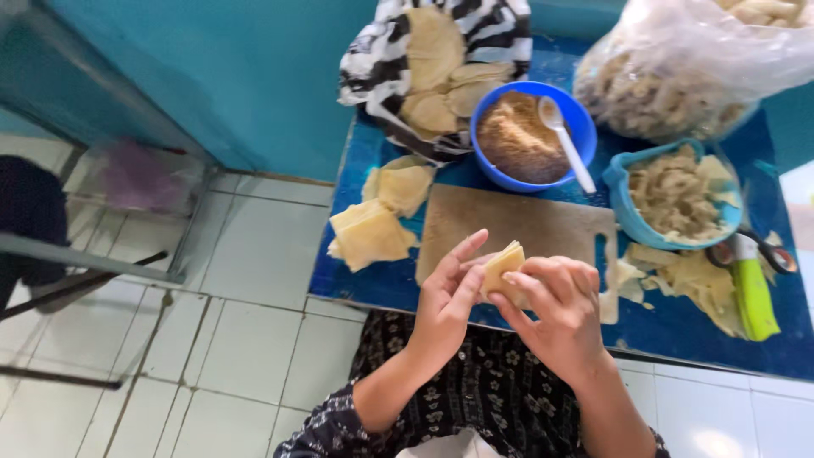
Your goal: The person folds thin square dough sheets in half into triangular pieces one at a time and stacks the folded pieces on a cutting board. They occasionally pick up a spoon from a bowl of brown powder and handle scraps from a side bowl while working through the stack of sheets.
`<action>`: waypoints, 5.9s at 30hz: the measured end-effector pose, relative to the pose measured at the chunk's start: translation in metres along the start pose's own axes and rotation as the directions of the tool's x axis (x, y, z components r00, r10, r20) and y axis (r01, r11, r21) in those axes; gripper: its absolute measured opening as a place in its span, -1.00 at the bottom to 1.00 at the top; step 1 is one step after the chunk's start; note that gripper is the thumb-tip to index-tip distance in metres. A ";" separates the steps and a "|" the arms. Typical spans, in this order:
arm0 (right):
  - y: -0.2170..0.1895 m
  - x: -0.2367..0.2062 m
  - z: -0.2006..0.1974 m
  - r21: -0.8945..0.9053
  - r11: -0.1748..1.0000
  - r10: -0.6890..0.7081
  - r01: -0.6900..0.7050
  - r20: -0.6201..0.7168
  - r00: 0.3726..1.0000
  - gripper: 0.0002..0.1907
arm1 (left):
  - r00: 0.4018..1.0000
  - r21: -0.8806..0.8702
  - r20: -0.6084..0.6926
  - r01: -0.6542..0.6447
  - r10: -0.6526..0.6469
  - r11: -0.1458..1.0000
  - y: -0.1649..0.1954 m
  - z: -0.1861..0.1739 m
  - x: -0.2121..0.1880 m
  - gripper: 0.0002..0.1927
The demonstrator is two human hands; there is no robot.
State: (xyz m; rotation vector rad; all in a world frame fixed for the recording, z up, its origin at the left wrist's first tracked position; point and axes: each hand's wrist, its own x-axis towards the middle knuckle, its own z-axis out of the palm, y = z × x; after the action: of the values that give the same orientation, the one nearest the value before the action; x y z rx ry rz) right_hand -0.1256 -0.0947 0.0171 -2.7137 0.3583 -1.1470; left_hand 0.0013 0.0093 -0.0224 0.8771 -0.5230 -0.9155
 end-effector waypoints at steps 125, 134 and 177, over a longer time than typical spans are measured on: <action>-0.012 -0.010 0.014 0.784 0.197 0.585 -0.589 0.388 0.712 -0.90 | 0.998 -0.387 0.020 -0.051 0.063 0.921 -0.009 -0.004 0.001 -0.64; -0.014 -0.013 -0.003 0.224 0.968 0.132 -0.111 -0.081 0.988 -0.66 | 0.984 -0.252 0.004 0.173 -0.178 0.952 -0.009 -0.013 -0.009 -0.62; 0.020 -0.038 -0.012 0.786 0.030 0.485 -0.617 0.528 0.697 -0.76 | 0.870 0.816 0.344 -0.463 0.353 0.346 0.048 0.015 -0.028 -0.80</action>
State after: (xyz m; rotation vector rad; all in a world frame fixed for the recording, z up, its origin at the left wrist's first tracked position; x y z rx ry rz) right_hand -0.1630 -0.1041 -0.0055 -1.2624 0.4564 -0.5691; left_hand -0.0021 0.0424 0.0246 1.5538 -1.3382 -0.1213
